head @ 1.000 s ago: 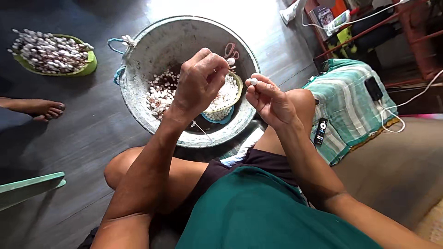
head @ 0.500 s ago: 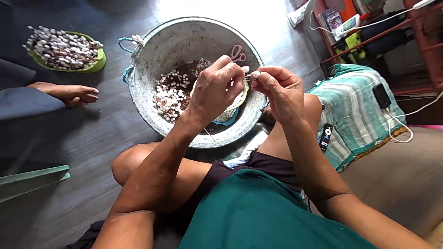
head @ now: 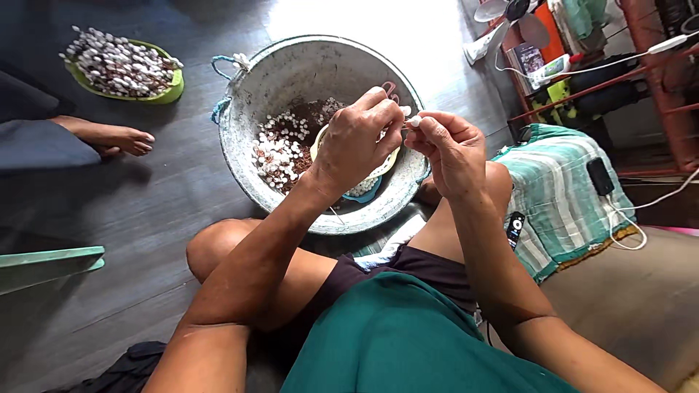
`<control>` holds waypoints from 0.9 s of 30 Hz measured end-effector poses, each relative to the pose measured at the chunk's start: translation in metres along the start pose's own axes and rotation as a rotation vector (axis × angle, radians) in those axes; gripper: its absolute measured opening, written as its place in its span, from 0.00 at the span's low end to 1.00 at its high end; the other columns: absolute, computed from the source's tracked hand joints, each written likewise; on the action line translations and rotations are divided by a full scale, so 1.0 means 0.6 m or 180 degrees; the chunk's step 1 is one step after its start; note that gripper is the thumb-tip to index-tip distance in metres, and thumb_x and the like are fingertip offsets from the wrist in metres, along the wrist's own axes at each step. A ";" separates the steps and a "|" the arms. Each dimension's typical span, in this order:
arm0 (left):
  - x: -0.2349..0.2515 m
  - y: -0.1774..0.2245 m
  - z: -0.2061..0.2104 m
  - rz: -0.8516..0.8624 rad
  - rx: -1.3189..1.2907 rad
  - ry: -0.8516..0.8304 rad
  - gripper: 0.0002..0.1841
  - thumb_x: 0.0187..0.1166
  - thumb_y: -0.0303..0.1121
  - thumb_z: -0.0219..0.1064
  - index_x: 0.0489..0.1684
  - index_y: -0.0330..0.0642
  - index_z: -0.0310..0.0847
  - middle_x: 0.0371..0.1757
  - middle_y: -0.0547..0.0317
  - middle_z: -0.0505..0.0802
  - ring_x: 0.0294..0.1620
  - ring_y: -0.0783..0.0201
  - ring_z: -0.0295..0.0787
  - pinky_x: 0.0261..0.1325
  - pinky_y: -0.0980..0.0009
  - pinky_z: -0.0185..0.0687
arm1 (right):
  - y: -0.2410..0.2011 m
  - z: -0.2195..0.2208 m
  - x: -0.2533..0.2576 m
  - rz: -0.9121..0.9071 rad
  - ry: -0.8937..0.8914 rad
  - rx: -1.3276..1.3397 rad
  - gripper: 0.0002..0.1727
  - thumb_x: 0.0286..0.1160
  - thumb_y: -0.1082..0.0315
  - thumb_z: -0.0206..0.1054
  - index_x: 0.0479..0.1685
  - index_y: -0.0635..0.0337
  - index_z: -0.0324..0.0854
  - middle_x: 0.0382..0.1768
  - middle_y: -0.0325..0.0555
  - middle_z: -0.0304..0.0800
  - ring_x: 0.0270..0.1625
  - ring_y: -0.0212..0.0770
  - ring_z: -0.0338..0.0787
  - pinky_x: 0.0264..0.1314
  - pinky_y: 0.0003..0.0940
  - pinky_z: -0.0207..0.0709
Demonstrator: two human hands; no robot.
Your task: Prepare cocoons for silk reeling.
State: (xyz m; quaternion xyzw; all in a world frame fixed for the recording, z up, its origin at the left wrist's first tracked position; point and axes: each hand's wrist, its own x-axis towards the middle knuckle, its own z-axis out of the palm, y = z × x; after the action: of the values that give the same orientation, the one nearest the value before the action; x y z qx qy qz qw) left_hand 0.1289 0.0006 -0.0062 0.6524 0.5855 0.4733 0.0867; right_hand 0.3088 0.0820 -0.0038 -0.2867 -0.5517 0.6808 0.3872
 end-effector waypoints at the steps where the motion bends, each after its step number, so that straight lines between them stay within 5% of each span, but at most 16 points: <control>1: 0.000 0.000 -0.001 -0.0006 0.0010 -0.0009 0.08 0.81 0.28 0.64 0.38 0.38 0.90 0.38 0.55 0.86 0.35 0.67 0.84 0.38 0.73 0.82 | 0.000 0.001 0.000 -0.0015 -0.0002 -0.0010 0.09 0.83 0.77 0.65 0.54 0.73 0.86 0.44 0.54 0.95 0.42 0.43 0.97 0.52 0.39 0.93; 17: -0.003 -0.001 0.004 -0.0046 0.0191 -0.0096 0.09 0.83 0.30 0.63 0.38 0.40 0.90 0.39 0.55 0.86 0.33 0.65 0.84 0.35 0.69 0.83 | 0.006 0.000 0.001 -0.0279 -0.0051 -0.0330 0.09 0.79 0.78 0.69 0.52 0.72 0.88 0.41 0.52 0.96 0.42 0.43 0.97 0.54 0.41 0.93; 27: -0.003 -0.001 -0.003 -0.0109 0.0287 -0.0038 0.09 0.81 0.32 0.64 0.33 0.40 0.88 0.35 0.56 0.86 0.32 0.64 0.84 0.34 0.67 0.81 | -0.007 0.023 -0.010 -0.0951 -0.0167 -0.1515 0.14 0.77 0.79 0.71 0.59 0.69 0.87 0.46 0.47 0.95 0.44 0.37 0.96 0.51 0.30 0.93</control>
State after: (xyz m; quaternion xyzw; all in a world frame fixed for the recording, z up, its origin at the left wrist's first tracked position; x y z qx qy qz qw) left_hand 0.1276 -0.0014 -0.0063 0.6483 0.6169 0.4410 0.0689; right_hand 0.3016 0.0697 0.0033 -0.2674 -0.7420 0.4747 0.3907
